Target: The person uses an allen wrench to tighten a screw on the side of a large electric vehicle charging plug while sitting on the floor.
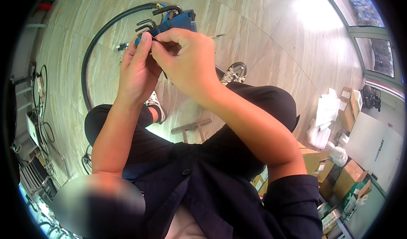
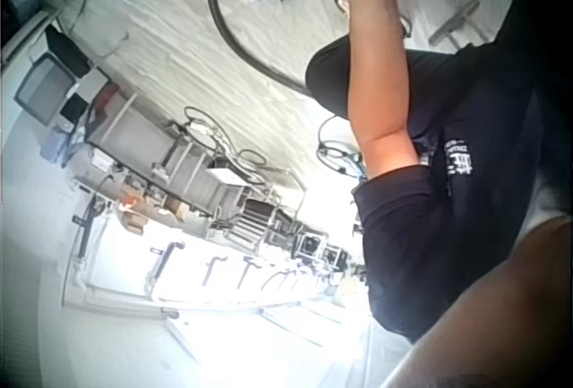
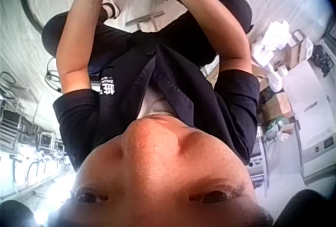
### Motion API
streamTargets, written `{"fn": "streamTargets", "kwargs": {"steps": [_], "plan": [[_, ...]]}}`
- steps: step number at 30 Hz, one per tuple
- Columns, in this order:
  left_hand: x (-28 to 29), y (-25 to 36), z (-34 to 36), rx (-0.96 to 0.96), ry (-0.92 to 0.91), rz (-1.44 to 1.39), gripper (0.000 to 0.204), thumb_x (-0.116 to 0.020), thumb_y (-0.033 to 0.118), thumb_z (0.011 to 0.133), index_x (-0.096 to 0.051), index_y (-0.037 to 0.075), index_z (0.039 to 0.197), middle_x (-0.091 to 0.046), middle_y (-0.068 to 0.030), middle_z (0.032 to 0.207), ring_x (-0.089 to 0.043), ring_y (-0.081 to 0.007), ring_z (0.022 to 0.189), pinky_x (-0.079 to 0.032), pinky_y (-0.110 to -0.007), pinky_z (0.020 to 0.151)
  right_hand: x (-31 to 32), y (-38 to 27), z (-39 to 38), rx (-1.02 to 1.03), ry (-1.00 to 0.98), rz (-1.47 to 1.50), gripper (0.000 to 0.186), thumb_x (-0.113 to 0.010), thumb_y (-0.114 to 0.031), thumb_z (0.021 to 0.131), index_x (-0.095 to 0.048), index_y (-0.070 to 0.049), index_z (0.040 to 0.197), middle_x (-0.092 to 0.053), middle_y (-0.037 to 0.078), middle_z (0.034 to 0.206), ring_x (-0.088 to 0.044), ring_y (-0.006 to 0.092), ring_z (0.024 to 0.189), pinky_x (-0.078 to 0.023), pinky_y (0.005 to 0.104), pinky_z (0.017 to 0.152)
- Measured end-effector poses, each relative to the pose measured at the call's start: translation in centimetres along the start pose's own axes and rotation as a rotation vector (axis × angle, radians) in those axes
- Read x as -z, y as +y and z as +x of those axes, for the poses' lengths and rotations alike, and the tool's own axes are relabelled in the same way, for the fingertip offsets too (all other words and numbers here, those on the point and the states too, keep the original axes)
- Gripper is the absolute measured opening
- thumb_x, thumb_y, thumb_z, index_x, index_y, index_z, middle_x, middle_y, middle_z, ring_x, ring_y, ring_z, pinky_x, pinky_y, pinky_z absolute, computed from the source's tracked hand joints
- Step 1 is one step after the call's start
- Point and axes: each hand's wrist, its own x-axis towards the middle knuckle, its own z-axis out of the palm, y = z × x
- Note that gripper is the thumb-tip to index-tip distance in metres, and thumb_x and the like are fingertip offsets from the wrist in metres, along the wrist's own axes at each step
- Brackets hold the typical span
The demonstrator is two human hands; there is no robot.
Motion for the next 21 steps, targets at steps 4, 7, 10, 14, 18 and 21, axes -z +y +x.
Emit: {"fn": "streamTargets", "kwargs": {"steps": [4, 7, 10, 14, 18, 21], "plan": [[-0.9, 0.1, -0.2, -0.012, 0.118, 0.057, 0.022, -0.056, 0.029, 0.101, -0.062, 0.008, 0.106, -0.062, 0.0015, 0.088, -0.054, -0.0065, 0.075, -0.044, -0.023, 0.065, 0.0, -0.7, -0.2, 0.089, -0.009, -0.204, 0.014, -0.072, -0.012, 0.082, -0.068, 0.000, 0.088, -0.068, 0.009, 0.069, -0.066, 0.0158, 0.060, -0.050, 0.0289, 0.055], [1.2, -0.3, 0.3, -0.029, 0.063, 0.115, 0.024, -0.057, 0.030, 0.100, -0.062, 0.007, 0.106, -0.064, 0.0003, 0.089, -0.059, -0.0077, 0.078, -0.048, -0.023, 0.067, 0.4, -0.1, -0.3, 0.319, -0.073, -0.507, 0.016, -0.074, -0.014, 0.079, -0.065, -0.002, 0.083, -0.065, 0.008, 0.067, -0.064, 0.0202, 0.057, -0.049, 0.0311, 0.053], [2.0, -0.1, 0.4, -0.019, 0.059, 0.106, 0.027, -0.057, 0.032, 0.100, -0.061, 0.007, 0.106, -0.066, -0.0023, 0.093, -0.064, -0.0121, 0.083, -0.055, -0.028, 0.072, 1.1, -0.3, -0.1, 0.500, 0.022, -0.484, 0.020, -0.077, -0.017, 0.077, -0.061, -0.005, 0.079, -0.062, 0.008, 0.067, -0.060, 0.0228, 0.053, -0.047, 0.0337, 0.051], [1.4, 0.9, 0.2, -0.020, 0.027, -0.020, 0.028, -0.057, 0.033, 0.099, -0.061, 0.007, 0.106, -0.068, -0.0057, 0.098, -0.067, -0.0178, 0.088, -0.059, -0.036, 0.075, 4.6, -0.2, 1.8, 0.351, 0.238, -0.538, 0.033, -0.081, -0.022, 0.076, -0.056, -0.004, 0.087, -0.063, 0.005, 0.076, -0.062, 0.0143, 0.065, -0.048, 0.0291, 0.060], [1.1, 1.7, 0.2, 0.000, -0.031, -0.064, 0.028, -0.057, 0.033, 0.099, -0.062, 0.006, 0.106, -0.068, -0.0068, 0.098, -0.067, -0.0190, 0.089, -0.059, -0.038, 0.074, 4.4, 1.3, 1.4, -0.371, -0.212, 0.380, 0.054, -0.074, -0.031, 0.086, -0.053, 0.004, 0.121, -0.061, 0.008, 0.096, -0.062, 0.0157, 0.085, -0.052, 0.0289, 0.069], [1.4, 1.6, 0.1, -0.024, -0.042, -0.023, 0.028, -0.057, 0.032, 0.099, -0.062, 0.005, 0.107, -0.068, -0.0072, 0.097, -0.067, -0.0186, 0.089, -0.059, -0.037, 0.075, 3.7, 0.0, 1.3, -0.452, -0.501, 0.423, 0.057, -0.079, -0.030, 0.082, -0.056, 0.003, 0.123, -0.062, 0.008, 0.103, -0.062, 0.0174, 0.090, -0.052, 0.0299, 0.065]]}}
